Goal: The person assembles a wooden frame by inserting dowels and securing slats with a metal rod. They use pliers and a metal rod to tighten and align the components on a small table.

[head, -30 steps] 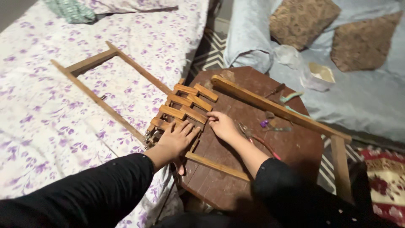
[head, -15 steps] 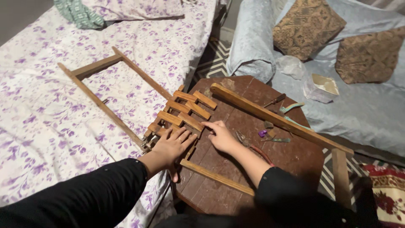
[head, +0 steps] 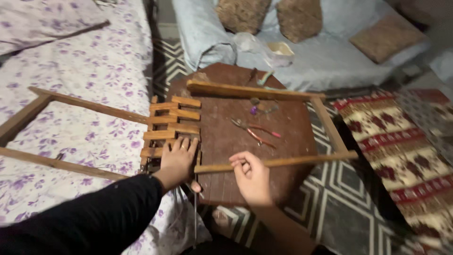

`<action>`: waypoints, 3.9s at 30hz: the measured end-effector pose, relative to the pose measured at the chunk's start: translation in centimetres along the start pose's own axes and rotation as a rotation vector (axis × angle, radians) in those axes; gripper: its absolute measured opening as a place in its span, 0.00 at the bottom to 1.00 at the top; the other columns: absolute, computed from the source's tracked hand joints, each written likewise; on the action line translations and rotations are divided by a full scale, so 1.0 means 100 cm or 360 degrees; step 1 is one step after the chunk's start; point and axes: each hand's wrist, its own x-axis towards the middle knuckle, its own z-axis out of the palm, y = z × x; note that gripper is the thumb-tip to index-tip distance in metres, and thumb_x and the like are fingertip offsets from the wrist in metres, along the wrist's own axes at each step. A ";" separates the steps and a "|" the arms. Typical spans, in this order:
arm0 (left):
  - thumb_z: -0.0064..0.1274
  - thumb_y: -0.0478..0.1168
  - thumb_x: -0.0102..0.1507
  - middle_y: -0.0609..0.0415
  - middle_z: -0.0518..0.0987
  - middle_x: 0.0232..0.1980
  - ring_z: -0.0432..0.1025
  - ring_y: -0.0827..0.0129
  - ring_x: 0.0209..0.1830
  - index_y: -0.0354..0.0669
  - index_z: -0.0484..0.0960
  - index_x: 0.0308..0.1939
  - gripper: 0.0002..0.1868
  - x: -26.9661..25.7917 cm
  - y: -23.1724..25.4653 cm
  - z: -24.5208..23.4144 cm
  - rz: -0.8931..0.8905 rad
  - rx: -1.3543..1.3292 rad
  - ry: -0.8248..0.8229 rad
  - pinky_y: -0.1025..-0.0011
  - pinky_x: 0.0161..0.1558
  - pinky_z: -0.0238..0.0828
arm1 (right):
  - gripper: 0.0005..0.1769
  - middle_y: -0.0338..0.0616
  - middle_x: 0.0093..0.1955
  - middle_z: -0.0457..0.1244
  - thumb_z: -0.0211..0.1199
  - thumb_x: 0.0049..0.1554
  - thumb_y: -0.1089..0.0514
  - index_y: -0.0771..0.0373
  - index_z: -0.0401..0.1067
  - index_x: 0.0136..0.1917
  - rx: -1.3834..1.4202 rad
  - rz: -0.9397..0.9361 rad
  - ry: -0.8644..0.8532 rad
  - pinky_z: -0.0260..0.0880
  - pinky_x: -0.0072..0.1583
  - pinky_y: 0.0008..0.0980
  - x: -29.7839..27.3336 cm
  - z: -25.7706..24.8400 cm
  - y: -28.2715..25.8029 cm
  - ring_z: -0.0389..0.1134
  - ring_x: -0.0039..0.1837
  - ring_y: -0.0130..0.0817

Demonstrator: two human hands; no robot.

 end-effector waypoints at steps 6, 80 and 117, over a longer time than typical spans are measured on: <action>0.73 0.79 0.27 0.46 0.51 0.81 0.43 0.53 0.82 0.45 0.40 0.81 0.90 0.006 -0.007 0.007 0.0093 0.0083 0.0043 0.41 0.73 0.44 | 0.06 0.39 0.32 0.68 0.68 0.55 0.57 0.62 0.78 0.41 -0.0700 0.0338 -0.0010 0.65 0.38 0.24 -0.125 0.031 -0.016 0.67 0.34 0.18; 0.38 0.77 0.62 0.48 0.67 0.71 0.56 0.52 0.74 0.50 0.63 0.72 0.46 0.024 -0.014 0.027 -0.0062 -0.0336 0.0440 0.48 0.71 0.44 | 0.11 0.45 0.40 0.71 0.57 0.56 0.68 0.70 0.78 0.49 0.0221 0.0433 -0.0292 0.69 0.38 0.28 0.142 -0.049 0.119 0.70 0.39 0.29; 0.59 0.46 0.61 0.43 0.75 0.52 0.66 0.48 0.55 0.39 0.74 0.54 0.22 0.072 0.025 0.041 -0.0933 -0.0748 0.1155 0.54 0.58 0.61 | 0.22 0.52 0.58 0.66 0.59 0.60 0.67 0.66 0.68 0.68 0.1251 0.1346 -0.1422 0.73 0.63 0.32 0.267 0.117 0.105 0.69 0.60 0.39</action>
